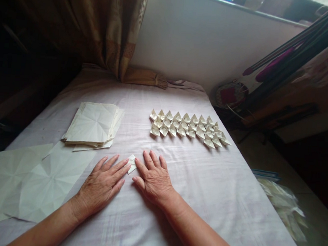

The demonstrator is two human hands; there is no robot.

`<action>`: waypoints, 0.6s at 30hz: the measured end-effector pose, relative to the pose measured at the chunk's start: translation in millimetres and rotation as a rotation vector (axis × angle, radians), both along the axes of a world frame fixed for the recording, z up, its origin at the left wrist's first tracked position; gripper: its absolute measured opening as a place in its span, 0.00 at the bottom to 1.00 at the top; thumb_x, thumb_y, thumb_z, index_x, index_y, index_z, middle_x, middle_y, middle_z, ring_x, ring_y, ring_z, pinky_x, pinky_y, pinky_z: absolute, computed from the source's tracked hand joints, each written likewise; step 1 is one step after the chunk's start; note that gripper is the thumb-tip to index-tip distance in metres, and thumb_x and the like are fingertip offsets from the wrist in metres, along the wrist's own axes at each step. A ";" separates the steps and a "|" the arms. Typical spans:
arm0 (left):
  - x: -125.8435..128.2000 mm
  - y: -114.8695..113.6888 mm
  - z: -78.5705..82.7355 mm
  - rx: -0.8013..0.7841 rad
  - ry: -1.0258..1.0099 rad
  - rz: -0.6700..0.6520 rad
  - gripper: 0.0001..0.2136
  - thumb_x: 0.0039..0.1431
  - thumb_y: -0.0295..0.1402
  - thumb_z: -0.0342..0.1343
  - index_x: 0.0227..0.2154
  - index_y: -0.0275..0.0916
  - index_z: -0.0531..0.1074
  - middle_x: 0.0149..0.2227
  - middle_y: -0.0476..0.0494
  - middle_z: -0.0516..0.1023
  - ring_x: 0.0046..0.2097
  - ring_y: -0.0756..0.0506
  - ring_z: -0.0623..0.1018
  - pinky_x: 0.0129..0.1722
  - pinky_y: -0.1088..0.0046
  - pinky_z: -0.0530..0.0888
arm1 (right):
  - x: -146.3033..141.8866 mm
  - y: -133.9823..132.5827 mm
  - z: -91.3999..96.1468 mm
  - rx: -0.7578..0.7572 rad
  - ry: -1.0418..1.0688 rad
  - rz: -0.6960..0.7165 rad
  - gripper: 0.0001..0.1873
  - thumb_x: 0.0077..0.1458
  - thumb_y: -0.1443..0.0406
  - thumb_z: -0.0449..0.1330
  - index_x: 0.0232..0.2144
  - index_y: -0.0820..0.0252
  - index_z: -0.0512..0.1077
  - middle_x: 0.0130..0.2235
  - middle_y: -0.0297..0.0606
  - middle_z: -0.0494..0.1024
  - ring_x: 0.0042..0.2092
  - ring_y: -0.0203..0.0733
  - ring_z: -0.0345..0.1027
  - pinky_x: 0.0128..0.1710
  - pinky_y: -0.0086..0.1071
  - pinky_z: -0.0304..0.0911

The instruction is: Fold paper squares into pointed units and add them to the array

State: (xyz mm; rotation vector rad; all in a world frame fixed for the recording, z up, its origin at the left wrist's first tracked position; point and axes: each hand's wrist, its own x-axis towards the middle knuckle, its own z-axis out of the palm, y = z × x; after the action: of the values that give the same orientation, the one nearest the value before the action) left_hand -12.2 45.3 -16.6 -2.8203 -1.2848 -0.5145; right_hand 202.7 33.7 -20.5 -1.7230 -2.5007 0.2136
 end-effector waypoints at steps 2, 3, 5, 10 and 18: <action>-1.1 0.0 -1.8 0.005 -0.006 -0.004 0.18 0.63 0.33 0.49 0.55 0.46 0.69 0.57 0.48 0.73 0.60 0.38 0.68 0.61 0.55 0.58 | 6.4 -3.8 -0.7 -0.005 -0.009 -0.007 0.31 0.62 0.49 0.51 0.64 0.46 0.57 0.68 0.43 0.52 0.68 0.55 0.43 0.63 0.52 0.39; -1.7 -0.1 -3.1 0.008 -0.013 -0.002 0.19 0.63 0.33 0.49 0.56 0.44 0.69 0.57 0.47 0.73 0.60 0.39 0.67 0.61 0.55 0.58 | 9.4 -5.6 -0.8 -0.009 -0.014 -0.005 0.30 0.62 0.49 0.52 0.64 0.46 0.57 0.68 0.43 0.52 0.68 0.55 0.43 0.63 0.51 0.39; -2.5 -0.6 -5.6 0.013 -0.032 0.001 0.19 0.63 0.32 0.48 0.56 0.41 0.68 0.58 0.44 0.73 0.60 0.39 0.67 0.62 0.56 0.58 | 13.6 -8.7 0.0 -0.018 -0.020 0.005 0.30 0.62 0.50 0.52 0.64 0.47 0.58 0.68 0.43 0.52 0.68 0.54 0.44 0.64 0.51 0.39; -2.6 -0.8 -6.3 0.004 -0.052 -0.007 0.18 0.63 0.31 0.47 0.54 0.42 0.70 0.57 0.44 0.73 0.61 0.38 0.67 0.62 0.53 0.59 | 4.5 -10.6 5.5 0.001 0.013 -0.003 0.32 0.62 0.50 0.52 0.65 0.49 0.55 0.68 0.47 0.51 0.68 0.55 0.43 0.63 0.52 0.40; -3.5 -0.2 -4.2 -0.016 -0.055 0.007 0.17 0.63 0.34 0.49 0.54 0.42 0.70 0.57 0.45 0.73 0.60 0.37 0.67 0.61 0.52 0.59 | -20.0 -2.1 1.5 0.070 0.043 0.007 0.28 0.61 0.50 0.54 0.62 0.42 0.60 0.68 0.45 0.52 0.68 0.57 0.43 0.63 0.54 0.37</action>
State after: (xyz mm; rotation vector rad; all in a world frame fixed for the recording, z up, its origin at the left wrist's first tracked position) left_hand -15.7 45.1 -20.7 -2.8326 -1.3129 -0.5879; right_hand 182.8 31.6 -19.0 -1.6655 -2.4535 0.1595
